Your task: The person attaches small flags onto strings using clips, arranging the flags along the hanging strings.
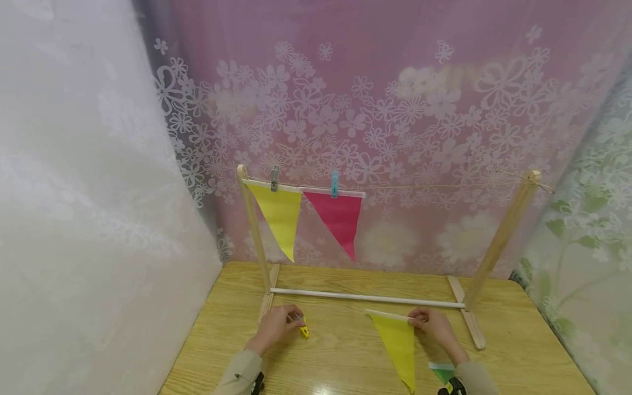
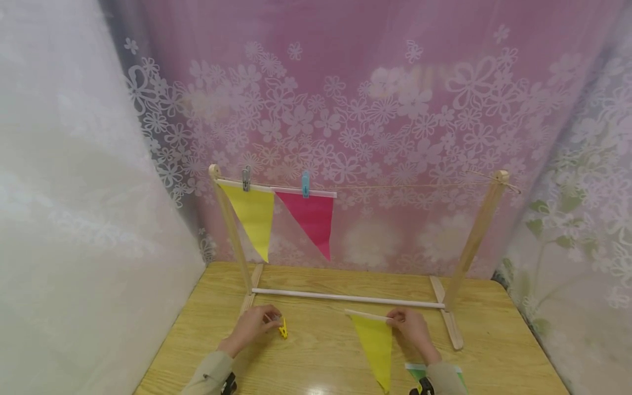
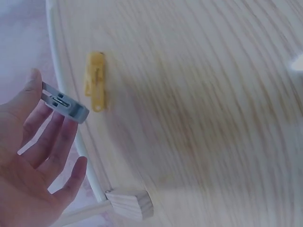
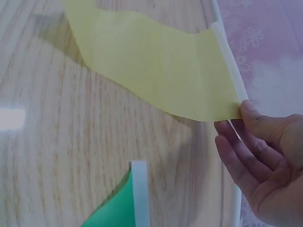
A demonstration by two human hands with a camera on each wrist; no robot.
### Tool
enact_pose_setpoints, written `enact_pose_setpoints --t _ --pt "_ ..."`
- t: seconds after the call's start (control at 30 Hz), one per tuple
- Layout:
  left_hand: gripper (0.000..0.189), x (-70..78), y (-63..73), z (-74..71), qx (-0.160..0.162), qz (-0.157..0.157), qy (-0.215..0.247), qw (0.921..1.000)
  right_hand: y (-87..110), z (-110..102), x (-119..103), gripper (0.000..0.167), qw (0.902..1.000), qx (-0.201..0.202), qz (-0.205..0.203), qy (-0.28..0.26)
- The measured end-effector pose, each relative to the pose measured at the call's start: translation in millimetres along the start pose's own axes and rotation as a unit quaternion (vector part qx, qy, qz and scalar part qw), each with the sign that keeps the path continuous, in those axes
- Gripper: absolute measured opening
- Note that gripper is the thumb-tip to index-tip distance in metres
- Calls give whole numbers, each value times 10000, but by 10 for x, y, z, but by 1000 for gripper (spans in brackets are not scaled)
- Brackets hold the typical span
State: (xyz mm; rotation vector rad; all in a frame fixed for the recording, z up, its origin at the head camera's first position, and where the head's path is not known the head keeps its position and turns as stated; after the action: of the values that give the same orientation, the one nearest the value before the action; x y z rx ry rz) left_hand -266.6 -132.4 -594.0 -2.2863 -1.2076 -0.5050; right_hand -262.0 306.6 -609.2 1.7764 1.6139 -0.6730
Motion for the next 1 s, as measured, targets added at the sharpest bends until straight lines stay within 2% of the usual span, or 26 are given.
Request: enact_pose_setpoints --t 0.2,0.37,0.47,0.73,0.87,1.0 --pt "34 53 -62 3 -187 -319 527 9979 42 -42 -85 29 9962 -290 93 -812" --pt "37 136 -132 -4 -159 -321 765 9964 77 -95 -191 31 9922 -434 38 -1167" --pt "34 204 -181 -23 -234 -343 1135 9927 96 -129 -260 33 9894 -424 17 -1386" --pt "32 406 -320 -76 -428 -518 2315 9705 146 -211 -411 36 9832 -283 84 -1803" --pt "31 540 -382 -124 -456 -786 2926 9519 168 -268 -460 40 9819 -220 -115 -1875" --pt "37 685 -428 -187 -452 -1073 3343 9352 189 -341 -518 43 9798 -198 -64 -1990"
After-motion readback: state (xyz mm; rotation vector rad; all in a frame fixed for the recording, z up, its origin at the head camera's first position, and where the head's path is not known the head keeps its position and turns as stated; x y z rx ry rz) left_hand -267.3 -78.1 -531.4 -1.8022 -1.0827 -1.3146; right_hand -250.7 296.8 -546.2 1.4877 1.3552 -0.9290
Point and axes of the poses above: each hand's wrist, its own y-axis away from the middle knuckle, its own z-axis out of the palm, x = y × z, the point moved 1 cm from there along -y, towards the middle knuckle, and after that the axes turned 7 degrees about z, right-handed, at the moved point
